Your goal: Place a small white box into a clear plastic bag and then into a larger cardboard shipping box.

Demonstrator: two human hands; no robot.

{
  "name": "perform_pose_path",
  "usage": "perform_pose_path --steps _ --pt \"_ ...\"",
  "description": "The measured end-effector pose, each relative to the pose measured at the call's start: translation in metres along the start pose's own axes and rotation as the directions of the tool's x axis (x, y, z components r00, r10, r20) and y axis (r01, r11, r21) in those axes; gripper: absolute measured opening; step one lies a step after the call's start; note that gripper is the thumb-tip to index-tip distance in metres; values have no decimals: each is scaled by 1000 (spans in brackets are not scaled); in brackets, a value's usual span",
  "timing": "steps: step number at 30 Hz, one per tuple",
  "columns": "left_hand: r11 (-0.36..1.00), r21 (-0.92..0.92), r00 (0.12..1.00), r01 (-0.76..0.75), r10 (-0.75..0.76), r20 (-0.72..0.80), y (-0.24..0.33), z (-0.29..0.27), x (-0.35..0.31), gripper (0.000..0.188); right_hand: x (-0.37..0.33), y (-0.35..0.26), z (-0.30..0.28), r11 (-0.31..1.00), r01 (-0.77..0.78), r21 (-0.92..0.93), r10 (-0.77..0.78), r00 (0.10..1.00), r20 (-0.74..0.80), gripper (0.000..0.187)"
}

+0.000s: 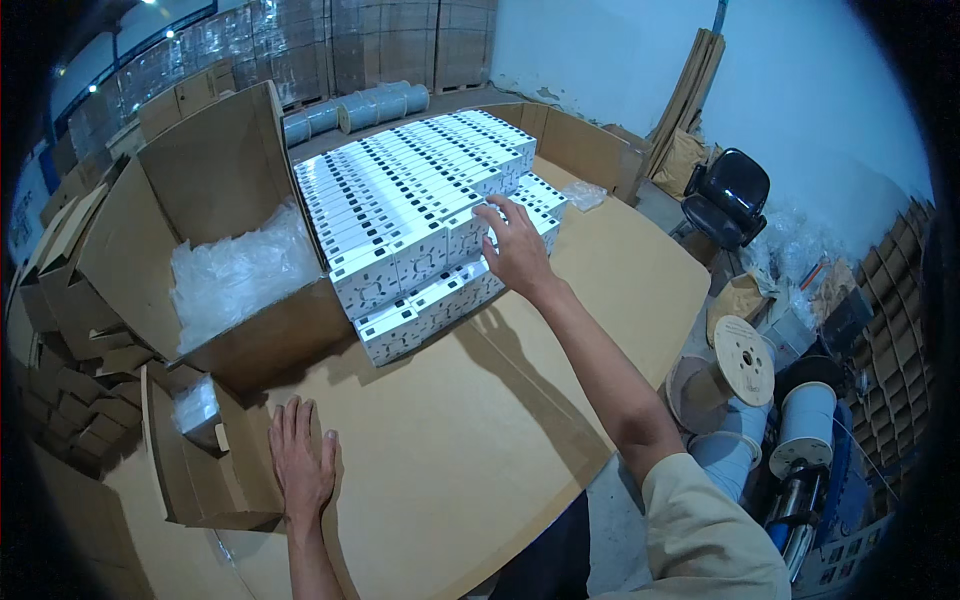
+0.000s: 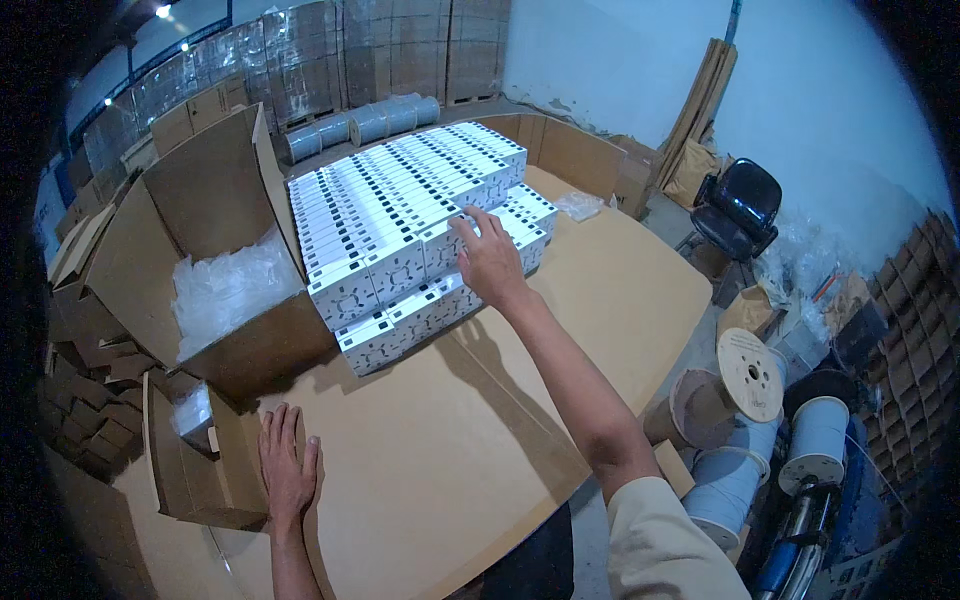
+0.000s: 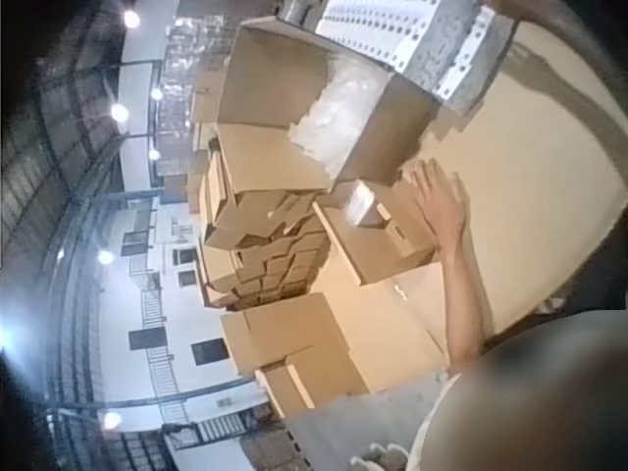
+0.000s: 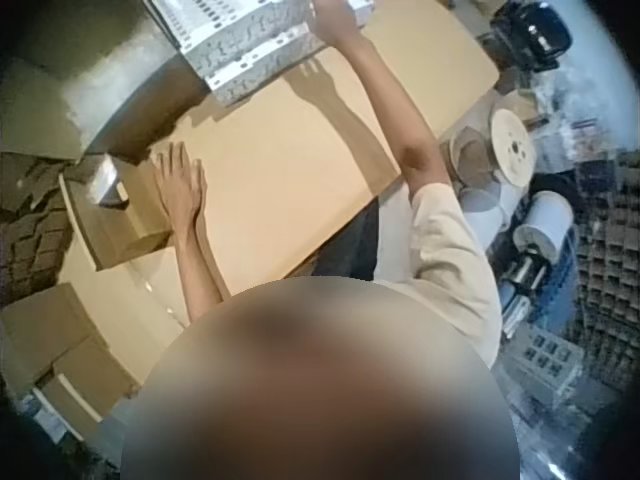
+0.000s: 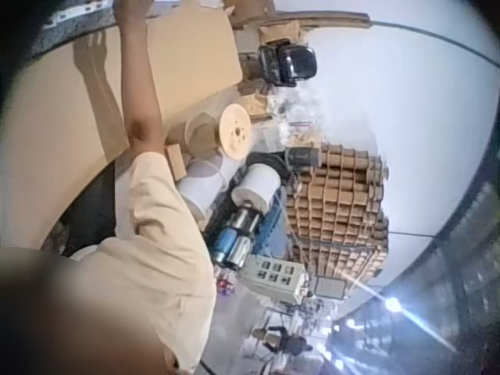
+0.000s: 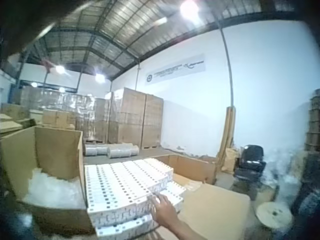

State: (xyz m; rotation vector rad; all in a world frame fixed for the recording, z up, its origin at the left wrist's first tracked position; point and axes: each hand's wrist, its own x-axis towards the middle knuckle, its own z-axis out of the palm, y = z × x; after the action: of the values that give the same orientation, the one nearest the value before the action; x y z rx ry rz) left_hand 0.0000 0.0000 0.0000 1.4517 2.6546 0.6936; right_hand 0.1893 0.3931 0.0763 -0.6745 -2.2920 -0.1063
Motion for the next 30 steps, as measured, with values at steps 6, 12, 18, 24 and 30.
perform_pose_path --steps 6,12,18,24,30 --pt "999 21 999 -38 39 -32 -1 2 1 54 -1 -2 -5 992 18 122 -7 996 -92 48" --pt "998 22 996 -61 62 -66 -5 5 -1 53 -16 3 -11 990 23 142 -27 999 22 44" --pt "999 -5 997 -54 53 -61 -7 4 -4 52 -27 -13 -33 986 -6 169 10 1000 -18 39" --pt "991 -88 990 -99 90 -110 -13 2 -5 46 -42 -57 -65 978 -30 208 38 999 -36 38" --pt "914 -405 993 27 -72 -97 3 -21 -8 35 -59 -129 -57 928 -39 370 28 999 34 36"
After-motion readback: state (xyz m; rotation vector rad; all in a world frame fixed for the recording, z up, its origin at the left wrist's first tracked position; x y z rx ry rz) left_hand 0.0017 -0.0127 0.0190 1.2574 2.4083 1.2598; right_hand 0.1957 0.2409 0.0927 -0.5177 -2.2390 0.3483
